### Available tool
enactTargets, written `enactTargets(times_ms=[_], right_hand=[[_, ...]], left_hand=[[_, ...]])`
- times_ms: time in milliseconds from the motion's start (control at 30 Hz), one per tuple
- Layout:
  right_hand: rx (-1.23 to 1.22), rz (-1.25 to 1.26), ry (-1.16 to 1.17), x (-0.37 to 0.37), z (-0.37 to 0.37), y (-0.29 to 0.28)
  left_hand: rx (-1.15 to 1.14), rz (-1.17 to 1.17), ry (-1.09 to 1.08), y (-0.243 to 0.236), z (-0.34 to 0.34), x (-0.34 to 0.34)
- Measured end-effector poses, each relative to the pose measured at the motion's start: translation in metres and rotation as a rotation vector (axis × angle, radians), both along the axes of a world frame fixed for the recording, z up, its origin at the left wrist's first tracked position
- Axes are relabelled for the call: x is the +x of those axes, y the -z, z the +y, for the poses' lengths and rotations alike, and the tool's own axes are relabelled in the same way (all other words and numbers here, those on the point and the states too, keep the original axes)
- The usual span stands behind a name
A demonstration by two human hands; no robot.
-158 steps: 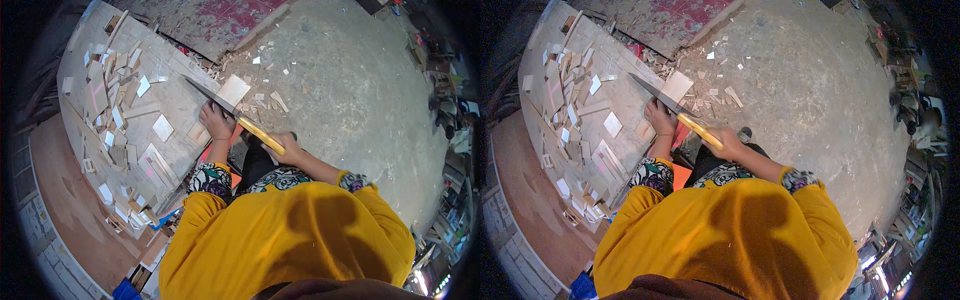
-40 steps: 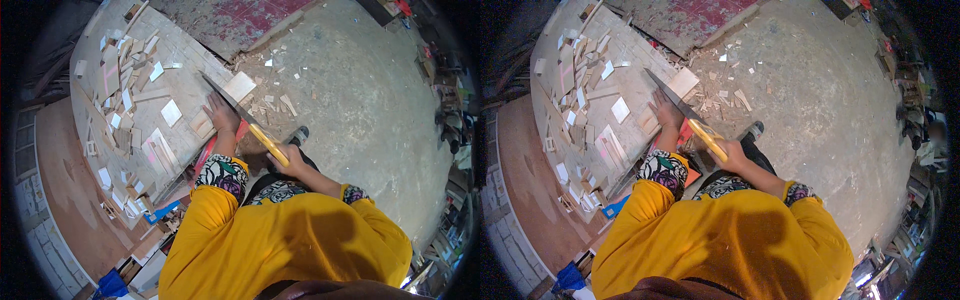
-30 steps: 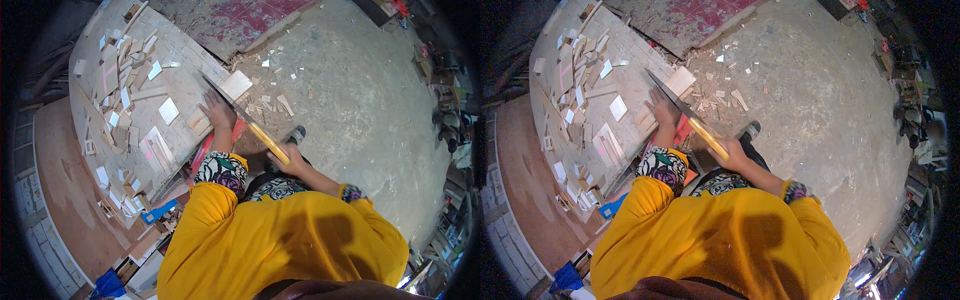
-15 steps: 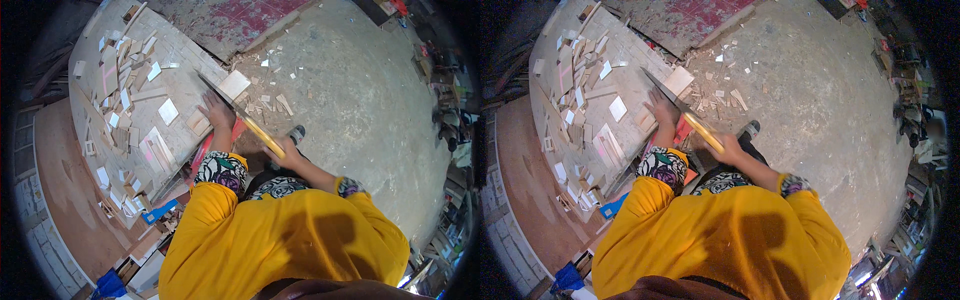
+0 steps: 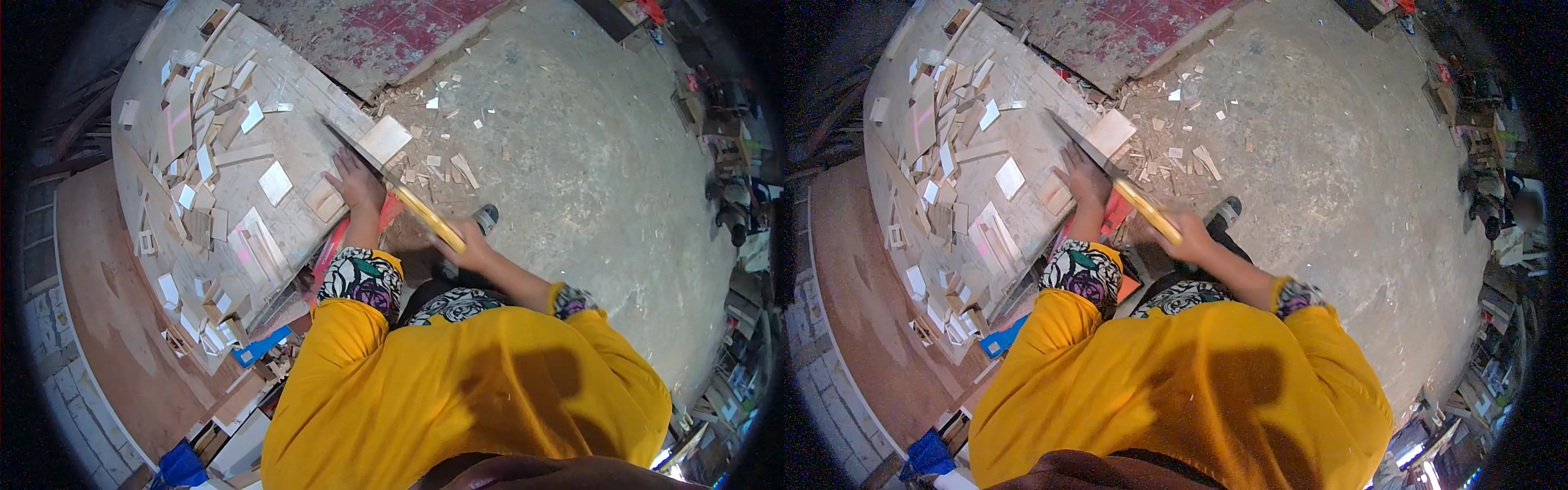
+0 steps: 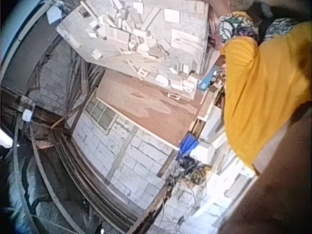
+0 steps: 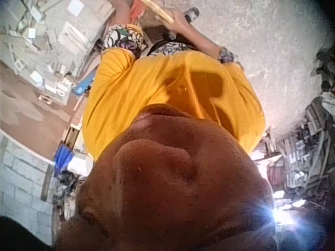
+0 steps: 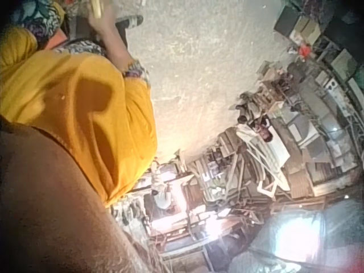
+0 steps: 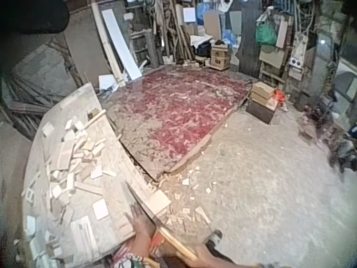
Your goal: The person is using a hand saw to cut a small piece of wood on a workbench in a workshop environment.
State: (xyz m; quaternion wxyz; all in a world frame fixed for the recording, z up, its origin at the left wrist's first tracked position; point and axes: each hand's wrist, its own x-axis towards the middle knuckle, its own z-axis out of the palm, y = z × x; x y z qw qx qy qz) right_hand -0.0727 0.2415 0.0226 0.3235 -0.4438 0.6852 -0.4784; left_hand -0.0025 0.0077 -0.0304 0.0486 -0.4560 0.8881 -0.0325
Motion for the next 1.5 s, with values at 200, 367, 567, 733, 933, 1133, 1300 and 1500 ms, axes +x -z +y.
enactTargets(times_ms=[200, 367, 567, 733, 933, 1133, 1300, 1500], right_hand=[[-0.029, -0.097, 0.054, 0.007, 0.028, -0.008], [-0.051, 0.144, 0.030, 0.010, -0.019, 0.009], [-0.044, -0.059, 0.055, 0.009, 0.051, 0.001], [-0.037, -0.010, 0.034, 0.006, 0.039, -0.001], [-0.030, -0.108, 0.038, -0.009, -0.022, 0.001], [0.002, -0.165, 0.040, 0.005, 0.050, -0.011], [-0.014, 0.052, -0.031, -0.007, 0.013, 0.003], [-0.116, -0.018, 0.011, -0.004, -0.004, 0.010]], left_hand=[[0.045, 0.004, 0.008, -0.010, 0.003, 0.000], [0.036, 0.014, 0.040, 0.006, -0.003, 0.006], [0.010, 0.007, 0.002, -0.015, 0.006, -0.003], [0.064, 0.041, -0.006, -0.005, 0.003, 0.001], [0.034, 0.096, -0.008, -0.008, 0.004, -0.007], [0.080, -0.044, -0.022, -0.021, 0.007, -0.003], [-0.003, 0.043, 0.013, -0.005, 0.002, 0.003], [0.169, 0.219, 0.094, -0.019, -0.003, 0.011]])
